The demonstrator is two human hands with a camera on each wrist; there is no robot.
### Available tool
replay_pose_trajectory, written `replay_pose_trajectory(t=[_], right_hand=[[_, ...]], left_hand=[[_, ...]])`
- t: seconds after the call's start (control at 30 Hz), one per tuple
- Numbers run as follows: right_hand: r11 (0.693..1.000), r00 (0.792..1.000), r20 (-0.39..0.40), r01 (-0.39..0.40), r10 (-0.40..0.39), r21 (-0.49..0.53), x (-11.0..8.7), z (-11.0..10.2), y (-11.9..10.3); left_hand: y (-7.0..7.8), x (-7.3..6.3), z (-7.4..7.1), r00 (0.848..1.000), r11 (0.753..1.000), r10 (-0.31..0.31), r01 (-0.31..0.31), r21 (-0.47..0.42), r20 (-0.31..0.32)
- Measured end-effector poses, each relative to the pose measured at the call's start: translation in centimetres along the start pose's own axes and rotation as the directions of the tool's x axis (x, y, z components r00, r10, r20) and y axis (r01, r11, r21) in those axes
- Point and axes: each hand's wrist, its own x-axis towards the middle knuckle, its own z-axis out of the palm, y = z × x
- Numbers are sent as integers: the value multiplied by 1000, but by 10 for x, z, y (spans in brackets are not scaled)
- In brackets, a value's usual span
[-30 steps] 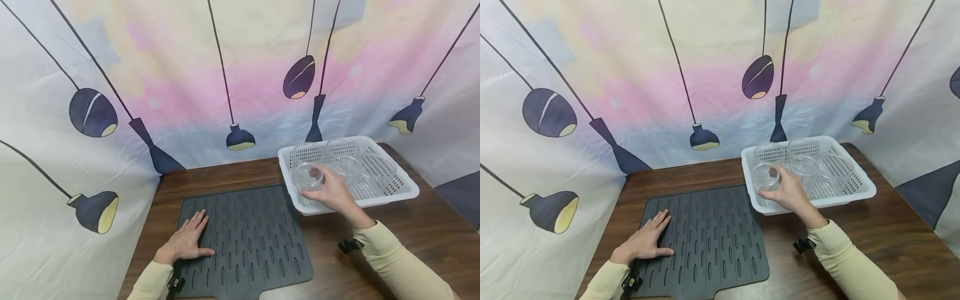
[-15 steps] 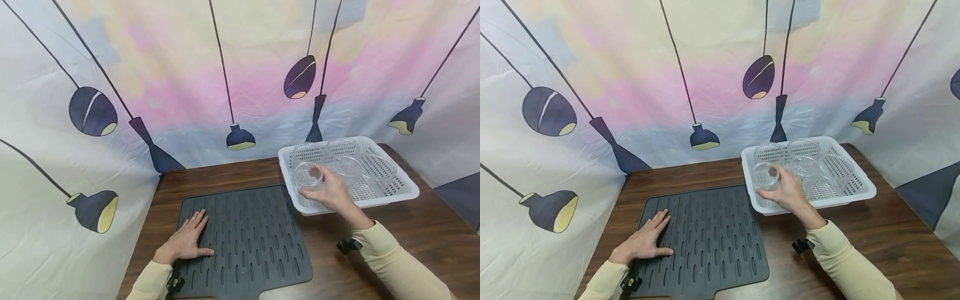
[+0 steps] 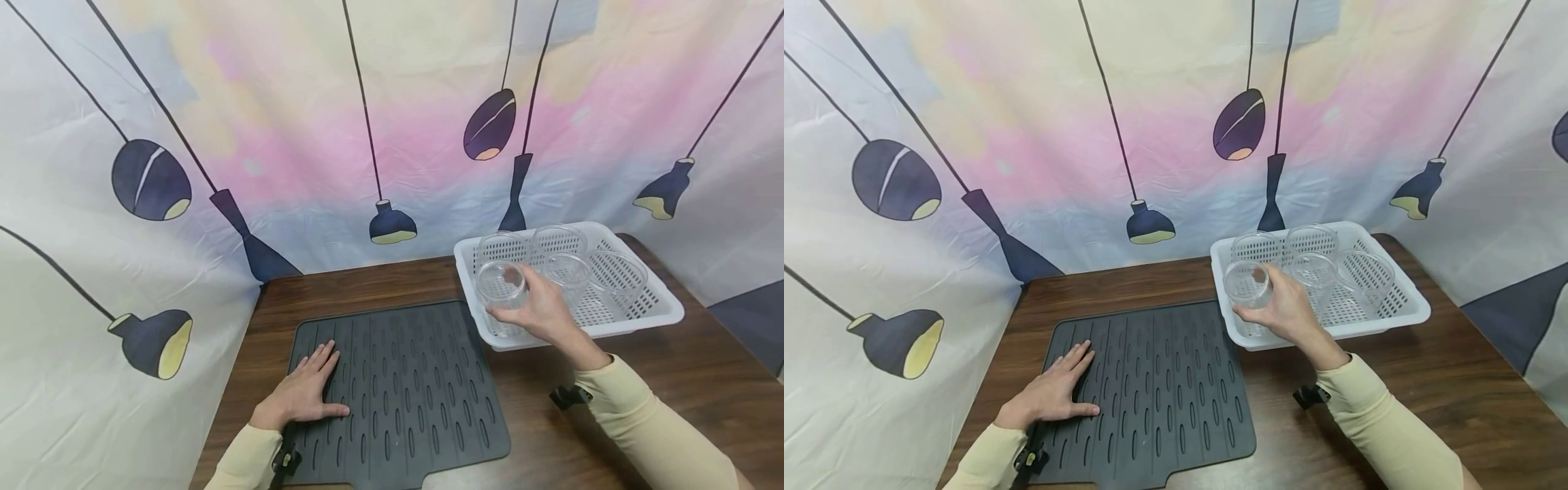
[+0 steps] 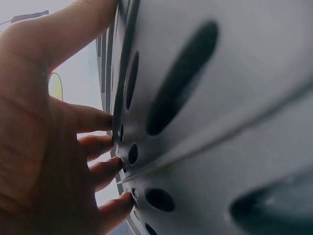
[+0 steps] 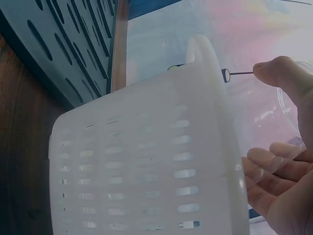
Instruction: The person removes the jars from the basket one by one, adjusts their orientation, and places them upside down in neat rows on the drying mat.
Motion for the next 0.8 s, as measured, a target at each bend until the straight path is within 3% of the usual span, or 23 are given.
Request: replay_pose_trajectory(t=[0.37,0.8], right_hand=[[991,990,-63,126,-124,37,6,-4,-4],[989,988,-91,134,-128,68,10,-11,-13]], left_hand=[[4,-1,-5,1000,1000,-9,8,4,25],[4,0,-8,999,1000,-14,14,-5,42]])
